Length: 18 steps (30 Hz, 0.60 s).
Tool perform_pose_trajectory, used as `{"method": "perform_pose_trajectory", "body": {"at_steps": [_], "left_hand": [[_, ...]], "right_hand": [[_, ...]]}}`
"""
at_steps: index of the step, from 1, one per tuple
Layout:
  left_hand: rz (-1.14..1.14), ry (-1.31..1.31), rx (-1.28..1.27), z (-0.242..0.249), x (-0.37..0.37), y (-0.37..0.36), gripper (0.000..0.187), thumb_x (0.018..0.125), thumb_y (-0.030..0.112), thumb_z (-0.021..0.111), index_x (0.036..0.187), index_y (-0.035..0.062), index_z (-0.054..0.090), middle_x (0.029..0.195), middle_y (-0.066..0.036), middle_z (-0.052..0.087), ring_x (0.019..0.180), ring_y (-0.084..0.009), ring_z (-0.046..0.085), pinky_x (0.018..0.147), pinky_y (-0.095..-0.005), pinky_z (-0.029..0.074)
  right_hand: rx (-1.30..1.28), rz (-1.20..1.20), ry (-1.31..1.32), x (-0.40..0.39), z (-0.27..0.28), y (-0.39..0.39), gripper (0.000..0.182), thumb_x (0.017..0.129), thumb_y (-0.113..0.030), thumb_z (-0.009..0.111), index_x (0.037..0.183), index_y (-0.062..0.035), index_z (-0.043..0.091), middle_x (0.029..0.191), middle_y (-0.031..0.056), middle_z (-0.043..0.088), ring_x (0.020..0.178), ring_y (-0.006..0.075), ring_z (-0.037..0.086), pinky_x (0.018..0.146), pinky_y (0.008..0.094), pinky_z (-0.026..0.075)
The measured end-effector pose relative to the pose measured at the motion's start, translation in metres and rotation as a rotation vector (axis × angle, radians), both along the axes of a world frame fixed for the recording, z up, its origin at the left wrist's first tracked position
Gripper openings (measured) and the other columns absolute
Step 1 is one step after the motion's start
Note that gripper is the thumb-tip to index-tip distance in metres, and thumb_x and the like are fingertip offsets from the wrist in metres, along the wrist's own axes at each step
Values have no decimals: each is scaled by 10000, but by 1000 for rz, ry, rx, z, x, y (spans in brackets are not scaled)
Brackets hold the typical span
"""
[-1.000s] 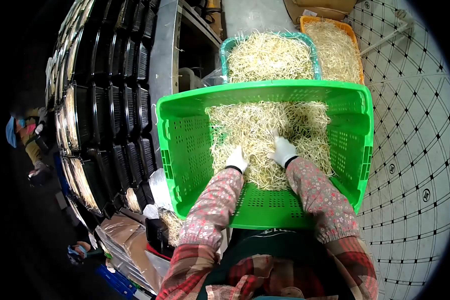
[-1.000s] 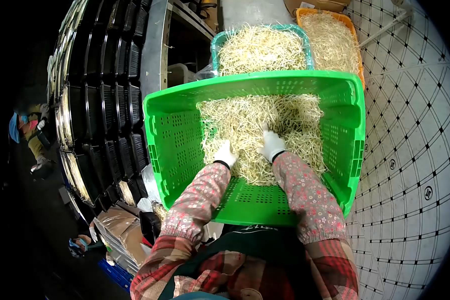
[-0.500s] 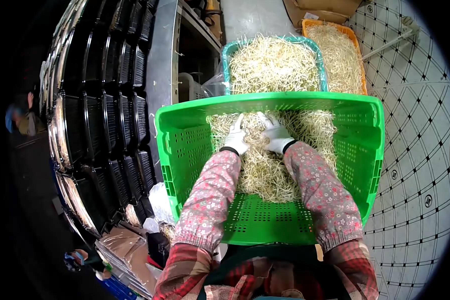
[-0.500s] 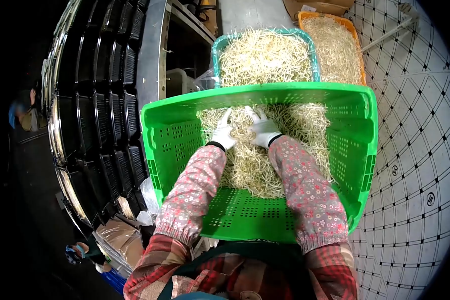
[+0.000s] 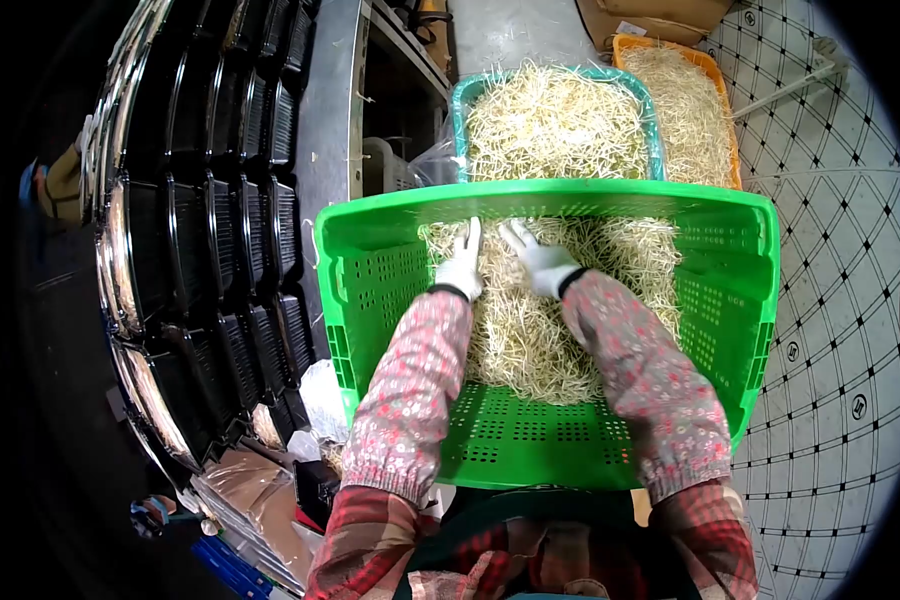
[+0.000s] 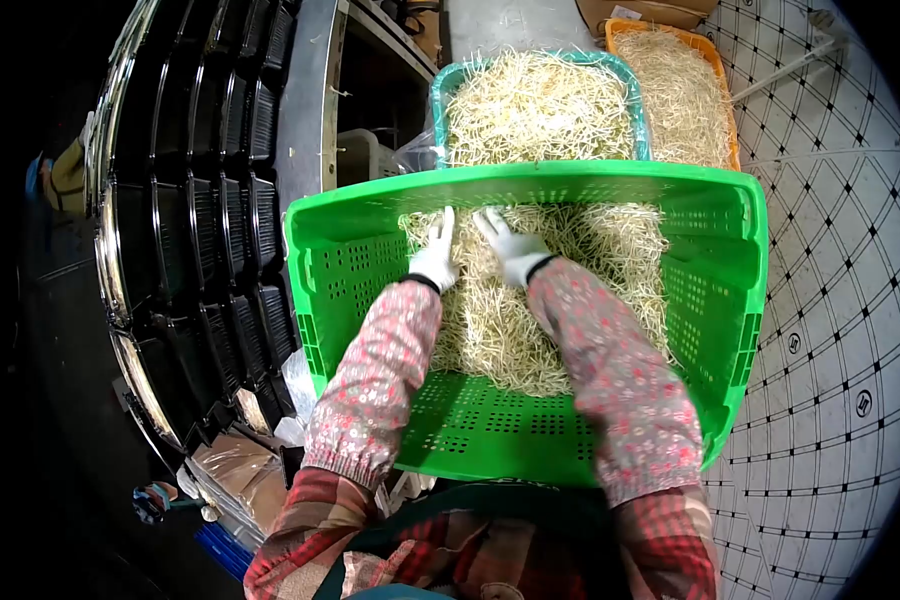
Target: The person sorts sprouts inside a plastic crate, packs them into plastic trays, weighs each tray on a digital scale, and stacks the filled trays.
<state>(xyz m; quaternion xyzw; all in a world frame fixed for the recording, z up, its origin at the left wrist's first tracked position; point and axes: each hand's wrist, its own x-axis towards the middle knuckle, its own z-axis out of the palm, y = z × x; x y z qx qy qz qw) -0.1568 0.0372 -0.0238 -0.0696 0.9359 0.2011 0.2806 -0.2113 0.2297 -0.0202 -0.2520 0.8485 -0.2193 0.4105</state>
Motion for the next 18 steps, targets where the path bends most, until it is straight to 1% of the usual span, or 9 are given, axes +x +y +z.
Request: {"method": "perform_pose_trajectory", "body": {"at_steps": [1,3,5,6,9,12,15,16,18], "left_hand": [[-12,-98,-27,-6,0,-2,1076,754,96,694,1553,224,-15,1475,-242,360,894,-397,651,767,-442,547],[80,-140,-78,-34,33,2,906,752,142,717,1513,175,225,1394,-228,463,937,-395,644,797,-436,542],[10,-126,-69,-52,93,10,559,770,192,714,1294,137,528,1179,-212,609,915,-387,646,776,-436,541],[-81,-61,30,-19,112,20,410,782,226,704,1164,135,589,1075,-192,638,904,-374,650,765,-440,539],[-376,-158,188,26,168,32,238,829,323,649,995,153,671,916,-149,671,842,-344,657,739,-449,534],[-337,-73,55,28,138,28,264,857,376,608,1004,167,674,944,-127,665,863,-334,647,731,-447,531],[-98,143,133,-14,101,9,409,724,267,755,1092,110,673,1284,-171,527,1123,-326,555,931,-403,482],[-148,310,109,-36,97,2,476,696,226,772,1145,106,669,1409,-190,459,1254,-345,488,1045,-394,434],[80,-116,178,-37,95,12,527,697,227,770,1190,82,654,1487,-209,367,1344,-357,393,1112,-371,362]], "right_hand": [[14,-65,53,6,-28,-9,917,831,-38,537,1561,-262,29,1619,107,117,1051,328,644,833,402,539],[131,-90,-5,21,-4,-8,851,830,-43,550,1551,-219,133,1533,145,341,1007,352,648,791,414,539],[33,4,1,69,-2,10,412,829,-102,582,1238,-134,566,960,160,675,870,352,671,737,444,545],[64,133,92,104,-1,28,340,821,-116,594,1158,-148,618,906,161,682,824,348,677,716,461,547],[-63,435,-151,142,29,80,304,808,-113,608,1080,-215,697,1038,150,674,911,339,673,775,452,542],[-152,318,-43,106,28,77,223,842,-174,623,1034,-231,721,1222,147,615,1037,321,641,854,428,529],[-15,182,-298,25,34,27,189,837,-277,684,956,-137,725,1588,73,254,1253,258,529,1042,385,436],[-60,307,-45,5,43,14,161,843,-259,665,909,-122,719,1622,54,154,1381,298,379,1089,406,383],[17,256,186,-4,-8,-11,319,742,-298,727,995,-104,720,1609,85,191,1451,324,222,1126,489,318]]}}
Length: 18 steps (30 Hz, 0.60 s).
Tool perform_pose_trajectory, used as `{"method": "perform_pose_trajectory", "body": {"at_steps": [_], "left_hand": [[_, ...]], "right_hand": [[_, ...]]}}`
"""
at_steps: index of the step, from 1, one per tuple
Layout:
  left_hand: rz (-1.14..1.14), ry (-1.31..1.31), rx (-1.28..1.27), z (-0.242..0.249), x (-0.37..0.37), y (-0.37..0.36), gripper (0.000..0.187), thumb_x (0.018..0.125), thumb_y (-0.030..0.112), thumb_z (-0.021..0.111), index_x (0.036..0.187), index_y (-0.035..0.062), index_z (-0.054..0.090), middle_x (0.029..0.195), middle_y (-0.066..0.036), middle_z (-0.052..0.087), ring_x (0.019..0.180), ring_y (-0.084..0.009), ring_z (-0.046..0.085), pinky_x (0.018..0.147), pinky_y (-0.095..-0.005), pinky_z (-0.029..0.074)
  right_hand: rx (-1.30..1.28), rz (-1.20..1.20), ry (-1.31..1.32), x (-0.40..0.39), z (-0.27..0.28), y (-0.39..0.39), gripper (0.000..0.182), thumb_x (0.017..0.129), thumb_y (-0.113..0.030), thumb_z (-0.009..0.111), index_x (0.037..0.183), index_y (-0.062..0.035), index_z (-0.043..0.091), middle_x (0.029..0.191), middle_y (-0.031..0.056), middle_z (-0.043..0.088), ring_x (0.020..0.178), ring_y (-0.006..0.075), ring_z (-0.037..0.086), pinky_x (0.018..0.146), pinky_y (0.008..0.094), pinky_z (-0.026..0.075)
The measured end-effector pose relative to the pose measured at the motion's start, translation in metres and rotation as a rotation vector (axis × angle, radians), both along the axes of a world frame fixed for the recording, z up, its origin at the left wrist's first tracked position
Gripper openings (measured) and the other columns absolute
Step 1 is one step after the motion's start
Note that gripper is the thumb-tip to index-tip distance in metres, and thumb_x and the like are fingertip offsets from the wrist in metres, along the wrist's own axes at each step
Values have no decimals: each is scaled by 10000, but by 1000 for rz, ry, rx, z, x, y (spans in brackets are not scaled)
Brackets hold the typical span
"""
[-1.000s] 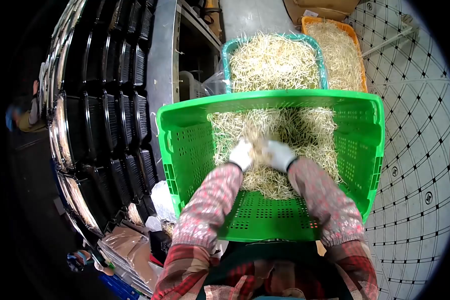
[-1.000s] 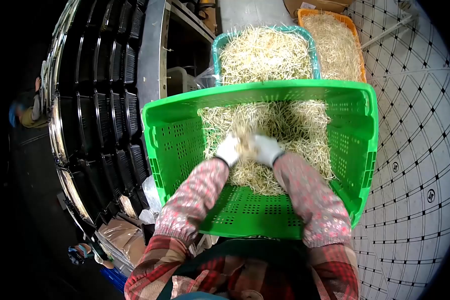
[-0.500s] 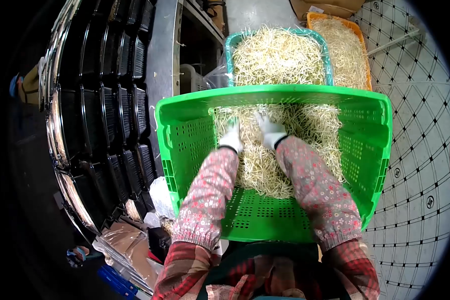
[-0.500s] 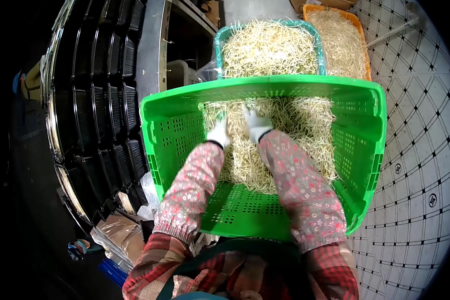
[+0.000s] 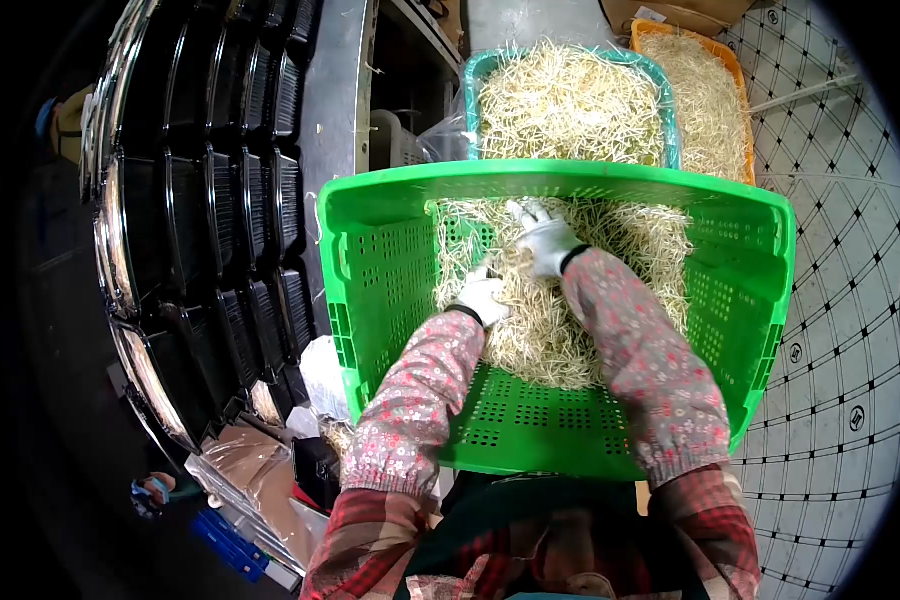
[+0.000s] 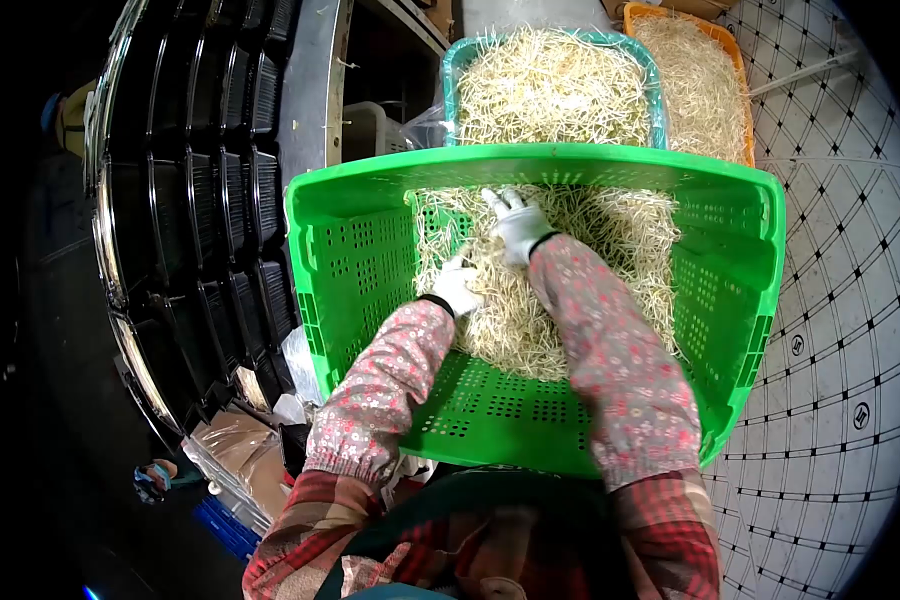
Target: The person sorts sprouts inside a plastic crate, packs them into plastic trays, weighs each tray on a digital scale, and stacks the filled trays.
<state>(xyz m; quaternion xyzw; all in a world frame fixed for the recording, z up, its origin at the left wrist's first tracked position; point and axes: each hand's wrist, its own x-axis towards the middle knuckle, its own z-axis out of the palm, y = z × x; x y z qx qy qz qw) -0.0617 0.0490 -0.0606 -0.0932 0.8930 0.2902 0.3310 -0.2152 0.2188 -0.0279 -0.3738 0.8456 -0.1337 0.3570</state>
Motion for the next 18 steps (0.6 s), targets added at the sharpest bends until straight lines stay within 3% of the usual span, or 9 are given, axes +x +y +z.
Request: {"method": "perform_pose_trajectory", "body": {"at_steps": [3,9,12,13,14,15,16,17,18], "left_hand": [[164,-73,81,-17,44,17,586,738,258,745,1279,91,593,1427,-214,428,1221,-350,521,1025,-367,448],[-517,-83,145,86,75,18,386,804,307,672,1089,50,630,1021,-220,644,947,-358,635,817,-417,519],[-357,-15,250,119,60,8,184,847,222,638,886,53,575,847,-140,601,845,-278,622,762,-358,510],[-267,-247,198,178,16,14,181,856,174,648,959,38,588,903,-109,631,870,-220,621,791,-334,504],[-70,-82,397,149,30,5,215,846,163,665,999,31,591,936,-100,641,882,-197,615,791,-327,503],[127,85,594,121,42,-1,255,837,152,683,1039,24,595,968,-91,652,893,-174,609,792,-320,501],[97,245,477,133,31,11,324,817,133,700,1103,23,594,1022,-91,657,925,-169,607,812,-331,501],[304,-88,804,114,40,13,414,813,116,680,1207,46,576,1103,-126,656,962,-236,631,851,-396,506],[-162,-125,474,97,51,17,464,808,87,657,1262,78,558,1150,-151,643,954,-272,639,851,-406,511]], "right_hand": [[142,125,-38,28,-11,-2,387,731,-267,700,1096,-138,699,1390,116,448,1246,332,463,990,422,455],[104,281,-370,103,54,93,330,751,-185,629,1072,-155,702,1019,118,696,936,290,672,821,389,546],[-155,-89,-395,85,101,140,365,715,-158,677,1079,-143,690,1030,110,694,916,252,675,799,364,546],[-269,-237,-501,73,110,149,407,695,-138,693,1101,-118,674,1022,123,682,904,239,670,799,358,541],[-414,-403,-522,72,106,161,319,748,-109,708,1058,-63,652,970,97,685,876,173,658,778,326,541],[-705,-862,-1198,84,75,168,377,715,-123,770,1080,-96,682,984,88,712,881,176,675,816,332,544],[-592,-811,-1052,87,72,165,388,736,-143,763,1111,-101,675,997,89,712,885,195,676,826,335,543],[-478,-754,-904,89,71,162,400,757,-162,757,1142,-105,668,1010,90,711,889,213,677,835,339,543],[-188,-340,-532,102,52,162,495,764,-209,735,1243,-146,630,1050,94,705,916,267,674,862,360,539]]}}
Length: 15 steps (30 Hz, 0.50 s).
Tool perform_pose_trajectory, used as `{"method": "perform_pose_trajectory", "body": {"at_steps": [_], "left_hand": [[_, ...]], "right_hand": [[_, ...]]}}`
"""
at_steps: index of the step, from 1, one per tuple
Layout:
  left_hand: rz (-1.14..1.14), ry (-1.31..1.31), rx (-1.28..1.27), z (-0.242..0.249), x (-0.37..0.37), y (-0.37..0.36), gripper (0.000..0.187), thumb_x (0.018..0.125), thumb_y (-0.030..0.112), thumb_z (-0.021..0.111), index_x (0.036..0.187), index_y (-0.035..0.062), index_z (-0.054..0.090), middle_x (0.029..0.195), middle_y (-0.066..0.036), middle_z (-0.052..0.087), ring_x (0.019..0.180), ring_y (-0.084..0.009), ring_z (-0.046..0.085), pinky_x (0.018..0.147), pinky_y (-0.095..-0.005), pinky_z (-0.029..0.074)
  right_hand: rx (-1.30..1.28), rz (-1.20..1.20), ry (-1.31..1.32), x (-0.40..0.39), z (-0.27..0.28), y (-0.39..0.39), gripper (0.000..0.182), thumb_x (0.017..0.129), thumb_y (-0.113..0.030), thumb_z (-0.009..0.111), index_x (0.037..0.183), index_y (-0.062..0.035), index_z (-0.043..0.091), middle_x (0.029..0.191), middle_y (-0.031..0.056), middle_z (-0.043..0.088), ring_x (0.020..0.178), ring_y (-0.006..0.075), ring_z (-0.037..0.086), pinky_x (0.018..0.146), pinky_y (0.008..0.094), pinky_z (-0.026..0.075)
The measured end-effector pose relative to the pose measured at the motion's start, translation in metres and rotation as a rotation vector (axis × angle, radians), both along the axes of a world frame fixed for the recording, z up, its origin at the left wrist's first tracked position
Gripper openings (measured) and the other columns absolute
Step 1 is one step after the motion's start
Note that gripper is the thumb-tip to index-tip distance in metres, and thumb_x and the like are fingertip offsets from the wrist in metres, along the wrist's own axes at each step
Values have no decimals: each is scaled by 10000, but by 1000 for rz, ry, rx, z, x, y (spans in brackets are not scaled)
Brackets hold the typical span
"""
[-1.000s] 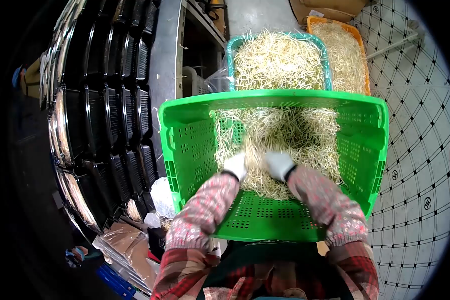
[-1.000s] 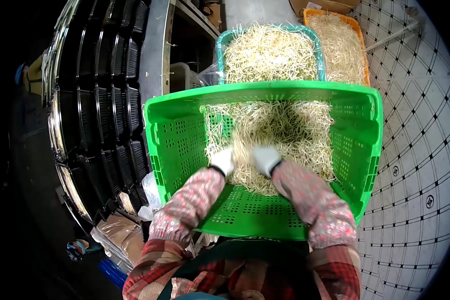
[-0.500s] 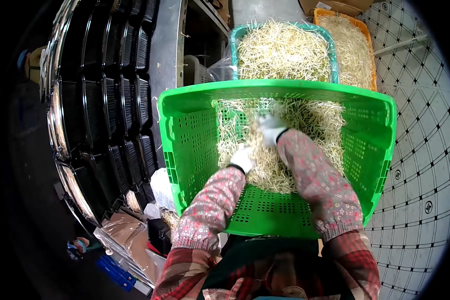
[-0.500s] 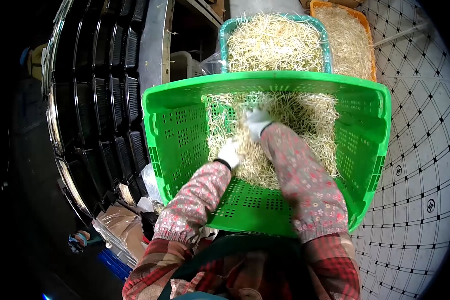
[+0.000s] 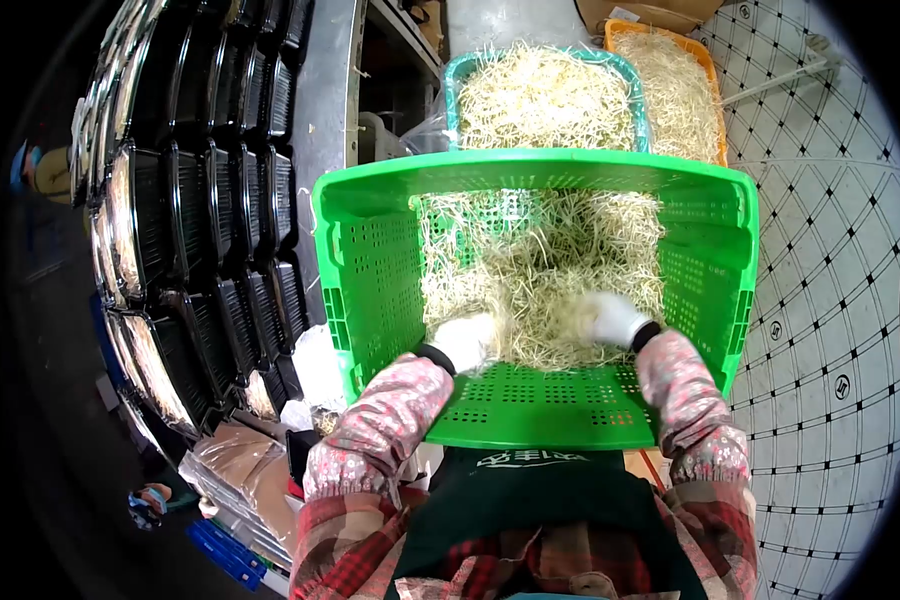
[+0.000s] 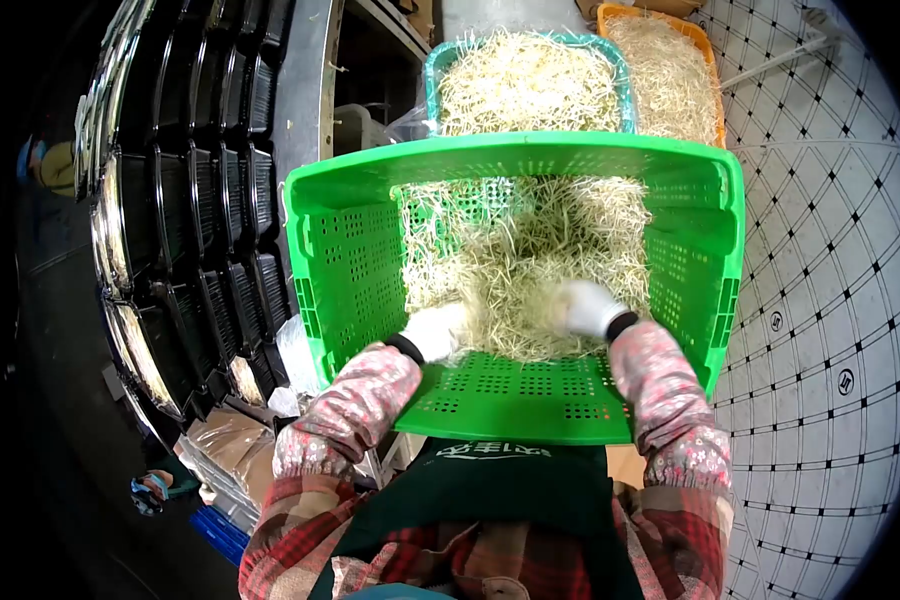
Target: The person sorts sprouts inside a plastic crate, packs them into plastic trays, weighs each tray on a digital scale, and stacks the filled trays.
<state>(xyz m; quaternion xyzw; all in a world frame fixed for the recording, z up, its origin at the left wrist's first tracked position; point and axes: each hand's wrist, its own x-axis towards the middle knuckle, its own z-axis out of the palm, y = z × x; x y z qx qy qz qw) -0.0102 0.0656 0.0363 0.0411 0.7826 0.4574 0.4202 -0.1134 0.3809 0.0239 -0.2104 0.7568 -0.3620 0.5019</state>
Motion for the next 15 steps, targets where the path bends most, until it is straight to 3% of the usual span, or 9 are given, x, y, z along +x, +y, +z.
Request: {"method": "perform_pose_trajectory", "body": {"at_steps": [1,2,5,7,9,11,12,13,15], "left_hand": [[-463,114,-316,-3,-5,5,524,804,58,633,1316,110,540,1197,-176,629,947,-308,647,850,-417,516],[-396,338,-205,0,5,5,671,799,20,591,1434,166,431,1244,-225,597,902,-360,652,788,-414,541],[-271,198,-231,-2,-44,10,797,800,36,607,1512,181,280,1305,-230,556,877,-361,661,748,-403,554],[-87,228,-292,-47,-75,7,919,788,45,628,1549,179,131,1370,-263,488,872,-376,658,745,-420,560],[-52,21,-500,-51,-113,15,987,758,91,693,1545,123,97,1405,-303,426,920,-383,656,782,-404,558],[115,86,-545,-102,-99,20,890,738,172,727,1483,31,261,1311,-284,515,988,-373,652,833,-399,555],[-14,-150,-527,-102,-102,24,827,688,244,774,1371,-39,404,1185,-265,609,1008,-349,654,882,-391,541],[-33,-157,-621,-85,-87,34,655,695,259,765,1242,-18,536,1057,-245,663,993,-334,660,882,-404,537],[-159,-102,-562,-44,-58,32,582,694,293,746,1184,22,586,1034,-224,667,970,-376,647,846,-437,534]], "right_hand": [[152,349,328,6,15,-14,487,775,-251,705,1252,-180,635,1064,92,702,951,306,663,876,388,535],[51,308,324,6,13,-19,520,768,-250,705,1277,-194,614,1129,98,676,949,313,661,868,399,535],[-44,308,319,-9,0,-43,705,776,-207,705,1430,-225,443,1337,107,561,961,322,655,847,411,541],[279,241,14,-59,45,-84,818,837,-50,626,1526,-234,224,1548,150,287,1048,303,638,898,406,541],[252,167,73,-71,-17,-88,774,821,-19,600,1504,-159,264,1507,190,338,1096,295,625,909,374,540],[303,108,-47,-78,-32,-97,713,802,-24,613,1455,-101,337,1410,209,450,1106,305,625,901,368,540],[379,84,-186,-80,-14,-103,674,791,-45,638,1416,-80,390,1334,209,536,1092,320,630,888,379,542],[380,151,-7,-56,-26,-98,645,772,-114,687,1366,-72,438,1251,209,589,1058,338,641,860,401,542],[242,241,223,-7,-37,-74,620,709,-272,781,1244,-62,548,1088,210,669,1010,354,654,839,443,536]]}}
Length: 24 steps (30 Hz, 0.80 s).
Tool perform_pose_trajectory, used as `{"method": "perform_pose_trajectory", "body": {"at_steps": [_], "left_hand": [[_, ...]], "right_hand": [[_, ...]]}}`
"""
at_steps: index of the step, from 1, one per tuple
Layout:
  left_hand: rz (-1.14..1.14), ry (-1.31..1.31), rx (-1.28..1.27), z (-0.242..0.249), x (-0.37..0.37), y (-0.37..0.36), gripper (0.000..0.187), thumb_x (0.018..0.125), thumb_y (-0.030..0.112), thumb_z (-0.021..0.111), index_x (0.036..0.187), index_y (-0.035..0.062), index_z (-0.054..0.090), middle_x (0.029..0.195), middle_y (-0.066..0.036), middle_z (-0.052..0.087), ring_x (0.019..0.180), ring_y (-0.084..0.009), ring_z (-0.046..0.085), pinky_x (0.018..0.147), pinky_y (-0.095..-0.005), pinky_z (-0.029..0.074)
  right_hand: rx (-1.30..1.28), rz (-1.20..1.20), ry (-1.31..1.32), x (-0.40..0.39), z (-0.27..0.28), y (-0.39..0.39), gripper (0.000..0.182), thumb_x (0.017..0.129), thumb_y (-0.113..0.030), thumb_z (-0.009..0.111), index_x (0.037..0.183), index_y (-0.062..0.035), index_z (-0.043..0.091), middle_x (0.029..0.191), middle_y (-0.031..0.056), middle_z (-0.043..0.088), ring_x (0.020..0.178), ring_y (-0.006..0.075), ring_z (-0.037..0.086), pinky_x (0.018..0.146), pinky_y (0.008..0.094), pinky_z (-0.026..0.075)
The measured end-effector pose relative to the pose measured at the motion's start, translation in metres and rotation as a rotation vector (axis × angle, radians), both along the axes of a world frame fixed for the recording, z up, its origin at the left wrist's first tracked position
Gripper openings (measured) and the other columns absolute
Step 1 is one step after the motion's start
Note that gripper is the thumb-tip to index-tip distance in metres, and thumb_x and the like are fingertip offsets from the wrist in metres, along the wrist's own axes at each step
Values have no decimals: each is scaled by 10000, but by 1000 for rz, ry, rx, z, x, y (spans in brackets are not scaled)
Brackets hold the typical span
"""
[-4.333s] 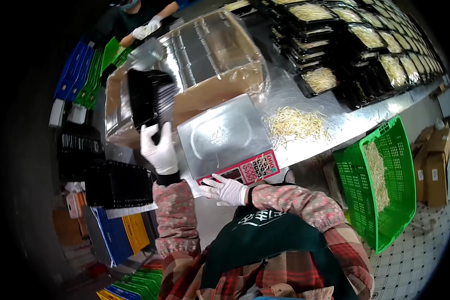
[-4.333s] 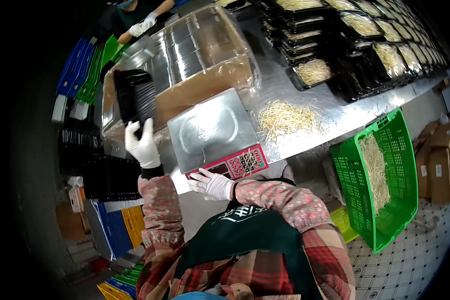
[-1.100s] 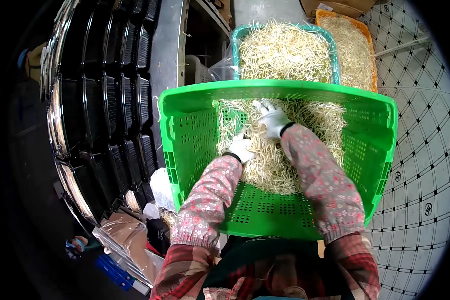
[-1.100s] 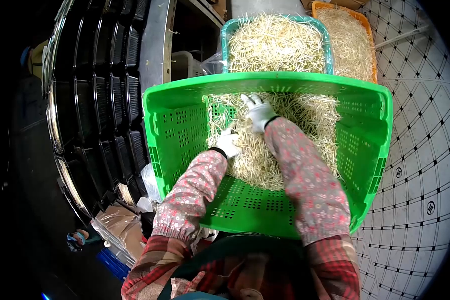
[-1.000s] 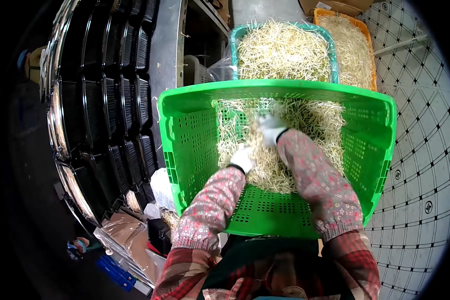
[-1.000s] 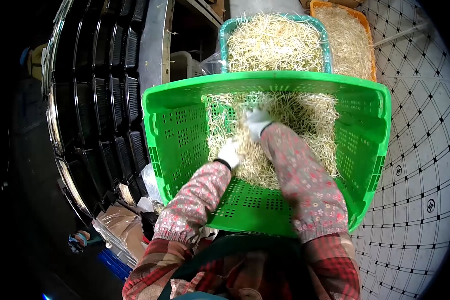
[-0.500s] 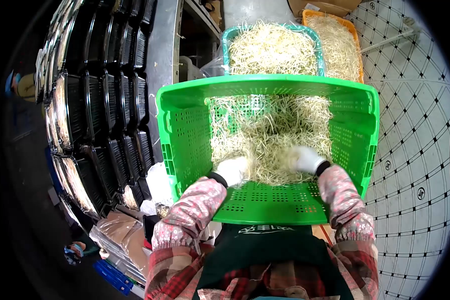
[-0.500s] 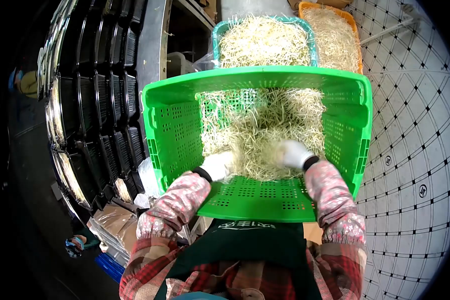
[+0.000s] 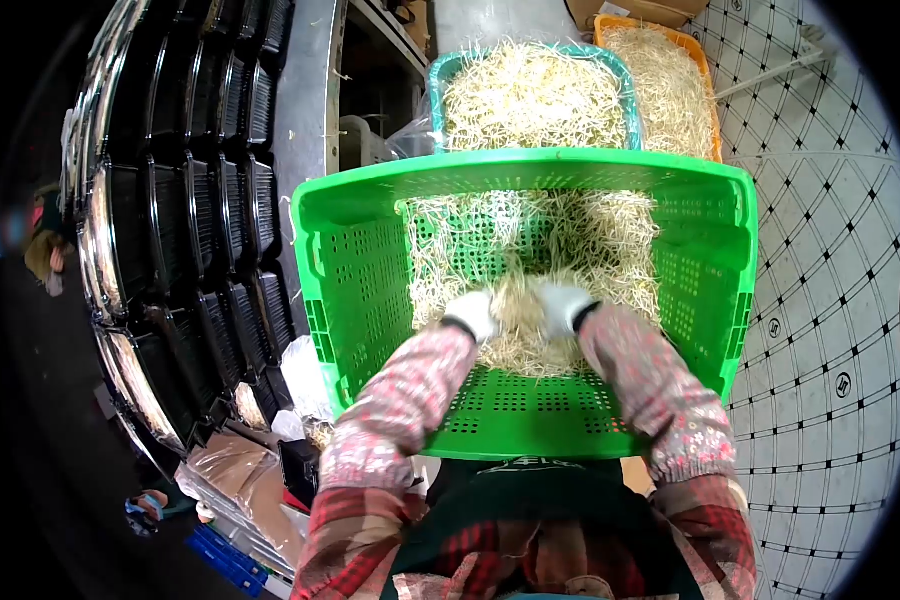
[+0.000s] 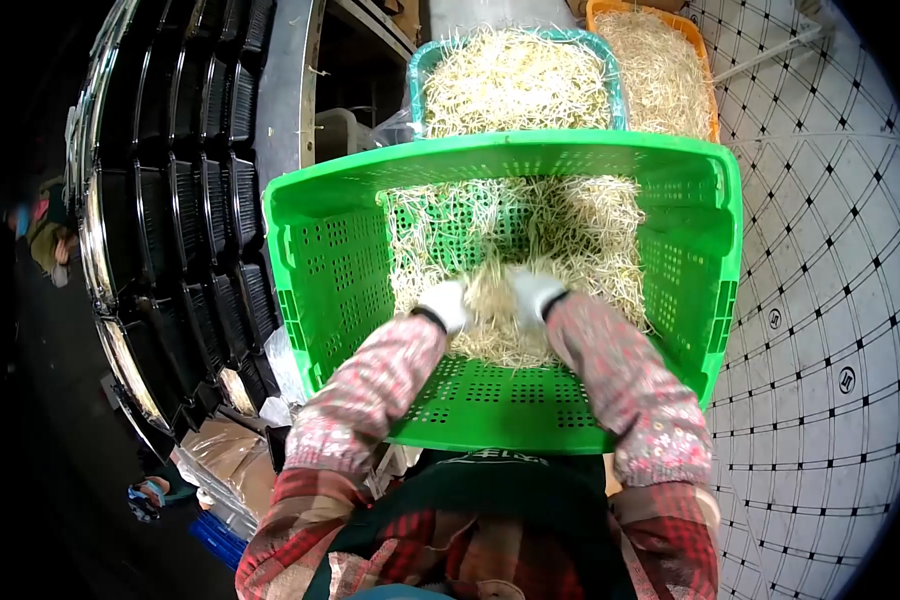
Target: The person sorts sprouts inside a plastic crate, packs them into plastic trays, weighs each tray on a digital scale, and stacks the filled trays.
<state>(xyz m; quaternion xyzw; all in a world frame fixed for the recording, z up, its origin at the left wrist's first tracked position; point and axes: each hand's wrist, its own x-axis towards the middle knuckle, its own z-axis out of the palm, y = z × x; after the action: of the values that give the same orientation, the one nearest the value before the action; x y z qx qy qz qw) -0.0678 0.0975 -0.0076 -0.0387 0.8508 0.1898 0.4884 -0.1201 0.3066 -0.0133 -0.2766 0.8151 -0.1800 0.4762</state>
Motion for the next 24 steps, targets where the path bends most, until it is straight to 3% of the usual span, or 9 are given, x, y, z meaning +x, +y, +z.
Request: {"method": "perform_pose_trajectory", "body": {"at_steps": [3,6,8,10,13,16,18,22,24], "left_hand": [[-163,193,175,34,56,-35,630,659,410,733,1189,98,598,1006,-178,675,925,-371,651,804,-457,527],[-26,412,439,93,47,-66,430,719,328,758,1063,84,674,923,-125,692,853,-343,663,747,-386,536],[337,253,414,105,35,-76,318,751,277,757,988,74,698,907,-123,696,847,-316,667,734,-360,538],[639,219,596,85,49,-72,255,781,267,715,958,84,705,917,-146,698,849,-314,666,737,-377,540],[-280,-74,-102,85,51,-53,414,704,385,708,1023,120,719,925,-171,697,869,-328,664,775,-393,542],[-316,156,68,39,91,-59,394,722,443,672,1027,196,713,1045,-135,686,1024,-324,625,836,-431,516],[-481,6,-4,37,65,-46,367,683,438,738,966,206,719,1457,-118,416,1382,-403,270,993,-503,430],[-99,200,124,-40,68,-54,574,638,467,808,1080,115,710,1604,-157,65,1443,-474,58,1132,-528,302],[-112,203,82,-40,73,-37,657,646,462,807,1167,84,673,1577,-194,156,1417,-459,189,1113,-501,338]], "right_hand": [[87,372,-201,21,59,38,578,682,-322,780,1206,-141,617,1092,149,681,997,334,656,855,425,530],[-51,201,-172,6,102,74,603,713,-234,772,1286,-172,591,1135,112,681,986,268,672,837,393,543],[-561,-573,-663,5,91,91,556,710,-109,780,1235,-100,599,1084,64,706,938,213,686,802,358,551],[-337,-880,-672,1,87,92,483,694,23,765,1148,-65,627,988,24,697,866,146,653,776,319,553],[64,10,-55,19,80,77,418,784,-384,677,1112,-125,664,919,109,696,798,284,685,731,395,559],[-93,188,-32,50,67,65,584,711,-361,739,1257,-206,602,1242,102,597,1059,295,629,858,423,535],[-35,420,160,40,51,49,819,641,-413,817,1371,-202,511,1474,125,405,1295,367,455,992,505,455],[208,74,154,-3,49,25,1172,512,-538,874,1488,-205,317,1565,190,201,1375,439,307,1066,557,378],[225,115,21,-1,62,8,1169,518,-520,880,1485,-179,319,1535,209,256,1343,423,368,1037,531,422]]}}
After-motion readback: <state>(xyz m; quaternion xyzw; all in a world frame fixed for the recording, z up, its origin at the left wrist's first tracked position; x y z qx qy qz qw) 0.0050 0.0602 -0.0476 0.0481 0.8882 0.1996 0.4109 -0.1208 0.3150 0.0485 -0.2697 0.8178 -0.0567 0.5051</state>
